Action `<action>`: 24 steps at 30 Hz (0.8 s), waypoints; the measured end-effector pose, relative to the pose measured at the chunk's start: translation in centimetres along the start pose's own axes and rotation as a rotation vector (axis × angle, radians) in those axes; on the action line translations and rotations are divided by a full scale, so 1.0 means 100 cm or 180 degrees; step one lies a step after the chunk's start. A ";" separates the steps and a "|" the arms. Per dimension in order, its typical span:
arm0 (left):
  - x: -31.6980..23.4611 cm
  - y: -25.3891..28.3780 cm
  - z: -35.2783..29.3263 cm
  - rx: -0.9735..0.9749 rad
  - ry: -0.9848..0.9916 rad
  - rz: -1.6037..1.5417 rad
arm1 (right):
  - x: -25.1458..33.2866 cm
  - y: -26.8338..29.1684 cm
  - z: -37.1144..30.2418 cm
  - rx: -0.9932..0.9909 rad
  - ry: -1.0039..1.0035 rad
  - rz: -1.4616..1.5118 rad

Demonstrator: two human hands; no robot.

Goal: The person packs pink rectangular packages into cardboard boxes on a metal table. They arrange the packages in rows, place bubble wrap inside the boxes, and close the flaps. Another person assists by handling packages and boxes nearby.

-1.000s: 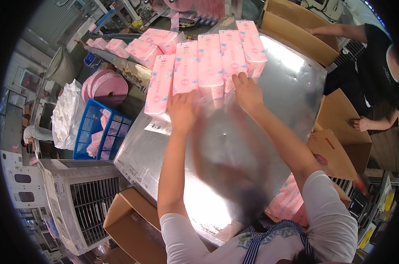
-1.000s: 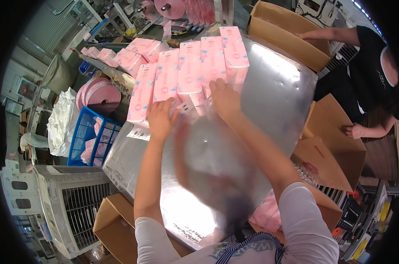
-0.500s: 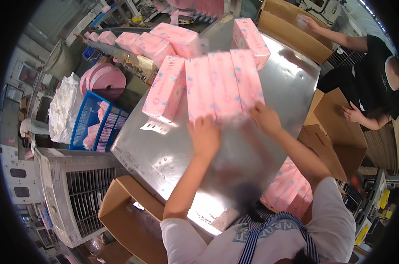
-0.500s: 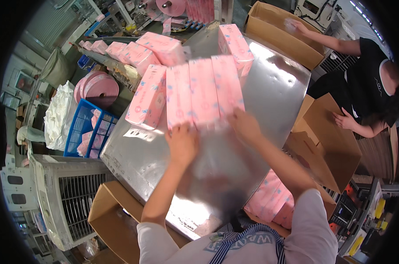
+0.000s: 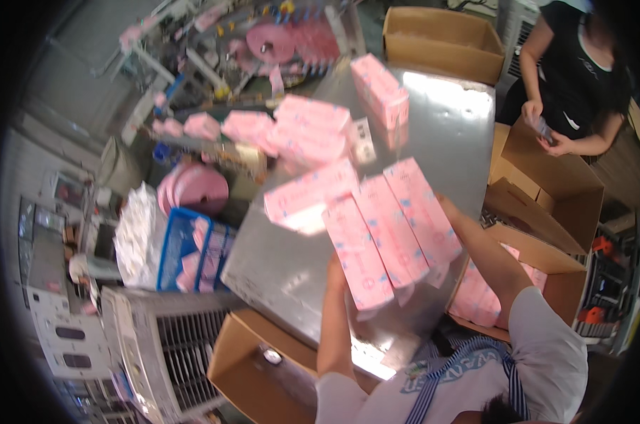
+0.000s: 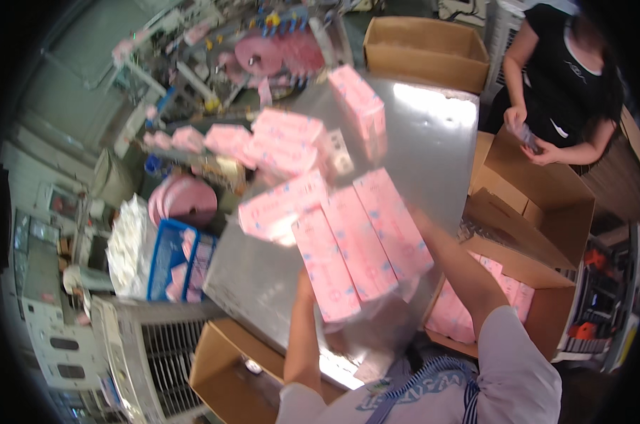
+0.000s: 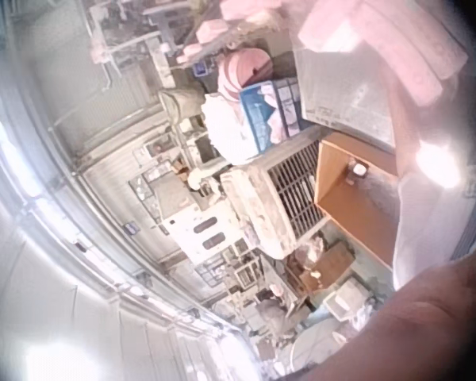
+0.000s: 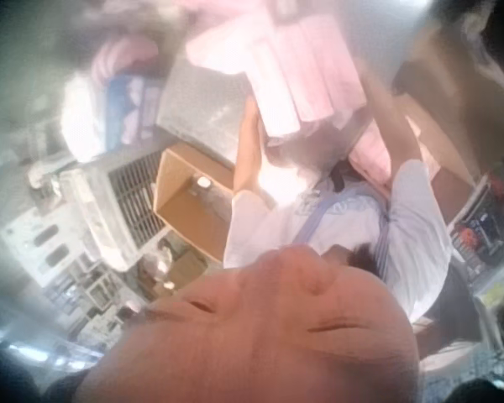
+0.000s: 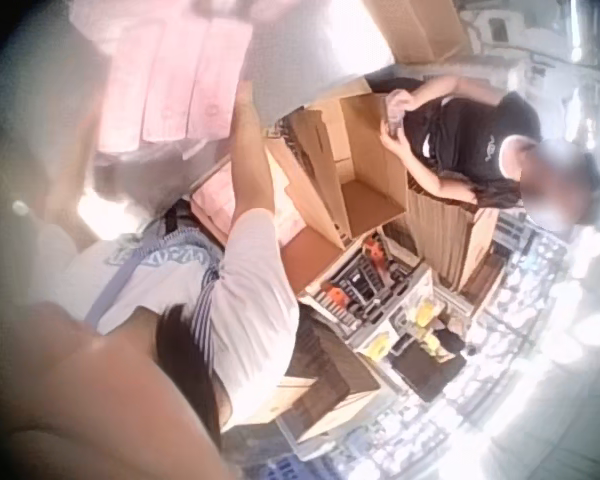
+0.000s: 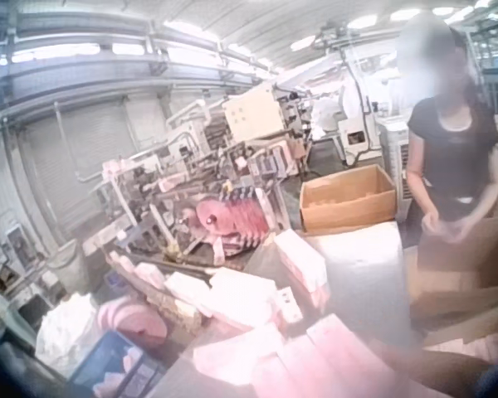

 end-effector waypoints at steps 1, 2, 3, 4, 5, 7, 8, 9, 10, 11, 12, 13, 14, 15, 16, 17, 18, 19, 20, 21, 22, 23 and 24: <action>-0.037 -0.013 -0.001 0.0156 0.0047 0.0016 | 0.003 0.006 -0.003 0.0220 0.0415 -0.0150; -0.056 -0.028 -0.017 0.0283 0.0229 -0.0029 | 0.008 0.014 -0.007 0.0162 0.0409 -0.0299; -0.051 -0.027 -0.027 0.0276 0.0163 -0.0089 | 0.002 0.020 -0.014 0.0114 0.0288 -0.0437; -0.049 -0.022 -0.033 0.0263 0.0091 -0.0150 | -0.001 0.025 -0.022 0.0074 0.0166 -0.0573; -0.044 -0.018 -0.043 0.0235 0.0041 -0.0228 | -0.003 0.033 -0.031 0.0125 0.0120 -0.0312; -0.072 -0.030 -0.081 0.0038 0.0000 0.0001 | -0.004 0.051 -0.056 0.0181 0.0051 0.0257; -0.082 -0.027 -0.095 -0.0114 -0.0062 0.0150 | 0.002 0.035 -0.073 0.0113 0.0538 -0.0369; -0.064 -0.014 -0.102 0.0210 -0.0136 0.0234 | -0.002 0.038 -0.087 -0.0014 0.0709 -0.0572; -0.032 0.007 -0.109 0.0545 -0.0208 0.0316 | -0.009 0.044 -0.104 -0.0148 0.0883 -0.0777; -0.035 -0.005 -0.129 0.0215 -0.0224 0.0253 | -0.012 0.057 -0.120 -0.0336 0.1056 -0.0992; -0.042 -0.019 -0.150 -0.0092 -0.0254 0.0205 | -0.016 0.068 -0.131 -0.0347 0.0880 -0.1276; -0.047 -0.033 -0.163 -0.0195 -0.0235 0.0148 | -0.024 0.083 -0.138 -0.0371 0.0699 -0.1547; -0.055 -0.048 -0.170 -0.0137 -0.0203 0.0040 | -0.034 0.095 -0.146 -0.0394 0.0503 -0.1789; -0.060 -0.064 -0.172 -0.0015 -0.0163 -0.0078 | -0.034 0.092 -0.169 -0.0406 0.0491 -0.1597; -0.065 -0.078 -0.170 0.0113 -0.0147 -0.0187 | -0.034 0.087 -0.186 -0.0374 0.0479 -0.1404; -0.070 -0.094 -0.166 0.0342 -0.0090 -0.0274 | -0.027 0.073 -0.209 -0.0475 0.0793 -0.0983; -0.076 -0.109 -0.163 0.0559 -0.0057 -0.0340 | -0.021 0.060 -0.231 -0.0516 0.1112 -0.0575; -0.083 -0.123 -0.161 0.0774 -0.0012 -0.0372 | -0.018 0.063 -0.247 -0.0616 0.1416 -0.0423; -0.088 -0.139 -0.160 0.0995 0.0033 -0.0388 | -0.015 0.066 -0.265 -0.0719 0.1733 -0.0287; -0.096 -0.159 -0.157 0.1201 0.0046 -0.0397 | -0.001 0.074 -0.277 -0.0776 0.1943 -0.0210; -0.098 -0.180 -0.159 0.1416 0.0098 -0.0396 | 0.013 0.086 -0.294 -0.0832 0.2146 -0.0142; -0.101 -0.203 -0.162 0.1604 0.0142 -0.0401 | 0.030 0.099 -0.318 -0.0935 0.2238 -0.0312; -0.102 -0.227 -0.167 0.1804 0.0207 -0.0412 | 0.043 0.117 -0.344 -0.1032 0.2313 -0.0480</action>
Point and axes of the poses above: each hand's wrist, its own z-axis towards the middle knuckle, its own y-axis out of the back of the hand, x = y × z, the point moved 1 cm from there along z, towards the middle knuckle, and after that the axes turned 12 degrees about z, right-handed, at the moved point
